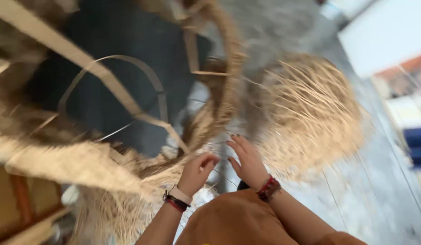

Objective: Weaving long strands of rattan through a circular frame to construct furniture.

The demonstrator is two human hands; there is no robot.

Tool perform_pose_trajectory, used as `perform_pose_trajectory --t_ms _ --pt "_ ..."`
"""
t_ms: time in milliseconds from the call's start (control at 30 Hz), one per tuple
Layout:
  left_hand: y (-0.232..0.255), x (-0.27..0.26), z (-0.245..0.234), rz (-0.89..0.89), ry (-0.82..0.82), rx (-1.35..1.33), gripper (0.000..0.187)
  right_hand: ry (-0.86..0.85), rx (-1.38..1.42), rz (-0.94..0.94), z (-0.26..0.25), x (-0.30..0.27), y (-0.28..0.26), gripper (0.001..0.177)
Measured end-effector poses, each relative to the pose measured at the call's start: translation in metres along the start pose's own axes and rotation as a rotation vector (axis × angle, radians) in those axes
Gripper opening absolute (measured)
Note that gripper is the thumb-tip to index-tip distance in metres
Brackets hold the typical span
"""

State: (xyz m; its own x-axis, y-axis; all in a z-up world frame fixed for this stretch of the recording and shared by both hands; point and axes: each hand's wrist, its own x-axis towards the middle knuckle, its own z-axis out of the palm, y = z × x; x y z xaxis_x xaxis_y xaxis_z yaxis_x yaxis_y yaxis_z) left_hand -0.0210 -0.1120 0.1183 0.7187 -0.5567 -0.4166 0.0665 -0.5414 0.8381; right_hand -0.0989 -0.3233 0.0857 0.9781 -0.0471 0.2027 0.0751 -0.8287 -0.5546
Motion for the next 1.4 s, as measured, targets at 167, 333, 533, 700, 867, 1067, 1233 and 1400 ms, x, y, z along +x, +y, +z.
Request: perform_pose_trajectory --t_ms 167,333,533,700,867,1067,1233,1400 --pt "0.083 0.096 0.095 0.232 -0.196 -0.305 0.021 0.113 -0.060 0.257 -0.050 -0.036 0.064 0.054" --pt "0.130 0.180 0.224 0.182 -0.505 -0.694 0.035 0.196 -0.094 0.523 -0.109 -0.069 0.156 0.064" --pt "0.159 0.263 0.349 -0.153 -0.668 -0.880 0.043 0.260 -0.180 0.766 -0.114 -0.110 0.300 0.064" --pt "0.145 0.323 0.402 -0.409 -0.654 -1.073 0.038 0.305 -0.027 0.969 -0.052 -0.153 0.439 0.057" --pt "0.137 0.354 0.409 -0.525 -0.524 -0.950 0.040 0.177 0.231 1.387 0.079 -0.234 0.604 0.059" --pt "0.111 0.364 0.404 -0.631 -0.493 -0.898 0.038 0.048 0.345 1.456 0.139 -0.249 0.675 0.059" --pt "0.082 0.343 0.426 -0.708 -0.574 -0.808 0.037 0.699 0.726 1.335 -0.008 -0.162 0.569 0.038" --pt "0.105 0.310 0.446 -0.761 -0.726 -0.722 0.039 1.117 1.000 1.209 -0.094 -0.126 0.496 0.033"
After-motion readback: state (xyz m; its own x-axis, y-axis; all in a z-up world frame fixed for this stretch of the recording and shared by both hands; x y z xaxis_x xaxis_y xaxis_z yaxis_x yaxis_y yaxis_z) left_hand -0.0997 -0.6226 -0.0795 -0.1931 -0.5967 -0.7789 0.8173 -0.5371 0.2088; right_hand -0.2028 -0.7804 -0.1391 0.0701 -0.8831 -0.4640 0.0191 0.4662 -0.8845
